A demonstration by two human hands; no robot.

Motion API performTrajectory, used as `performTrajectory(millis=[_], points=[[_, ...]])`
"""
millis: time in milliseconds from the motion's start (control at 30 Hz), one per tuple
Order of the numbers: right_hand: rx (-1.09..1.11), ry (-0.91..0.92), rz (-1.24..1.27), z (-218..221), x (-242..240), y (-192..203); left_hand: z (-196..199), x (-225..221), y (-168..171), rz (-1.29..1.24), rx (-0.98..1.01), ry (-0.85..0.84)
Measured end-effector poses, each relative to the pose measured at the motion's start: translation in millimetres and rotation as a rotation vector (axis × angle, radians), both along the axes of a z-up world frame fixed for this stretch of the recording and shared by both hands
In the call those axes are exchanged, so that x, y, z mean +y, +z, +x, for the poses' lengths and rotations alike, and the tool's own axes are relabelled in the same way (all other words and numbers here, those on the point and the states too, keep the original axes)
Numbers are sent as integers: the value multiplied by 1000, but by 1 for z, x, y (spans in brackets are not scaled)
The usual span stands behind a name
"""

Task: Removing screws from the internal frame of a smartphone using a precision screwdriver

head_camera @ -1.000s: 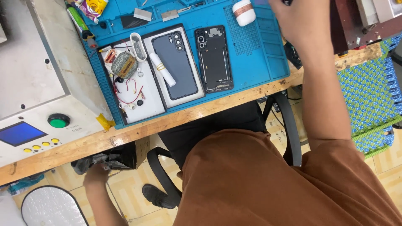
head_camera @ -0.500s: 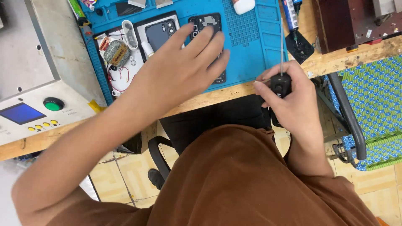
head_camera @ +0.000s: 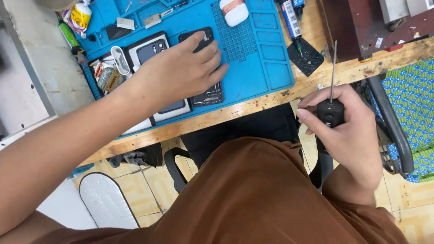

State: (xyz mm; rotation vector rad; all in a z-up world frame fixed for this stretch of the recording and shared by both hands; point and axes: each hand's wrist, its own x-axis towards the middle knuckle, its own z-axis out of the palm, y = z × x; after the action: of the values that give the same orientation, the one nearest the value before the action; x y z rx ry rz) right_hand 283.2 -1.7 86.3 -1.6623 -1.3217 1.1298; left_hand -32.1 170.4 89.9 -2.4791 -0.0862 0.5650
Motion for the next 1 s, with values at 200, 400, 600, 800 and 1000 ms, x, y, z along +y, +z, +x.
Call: performTrajectory(millis=[200,400,600,800,1000], points=[[15,146,38,14,2,-10,-3,21,8,-122,-76,-183],[-4,144,-26,18,6,-15,-1,42,13,-212,-47,-290],[92,104,-118,18,9,-13,22,67,-2,-278,20,-413],[76,148,-237,23,4,-16,30,63,-10,-233,27,-292],[23,282,-311,16,15,-21,18,45,1,-101,-86,-214]])
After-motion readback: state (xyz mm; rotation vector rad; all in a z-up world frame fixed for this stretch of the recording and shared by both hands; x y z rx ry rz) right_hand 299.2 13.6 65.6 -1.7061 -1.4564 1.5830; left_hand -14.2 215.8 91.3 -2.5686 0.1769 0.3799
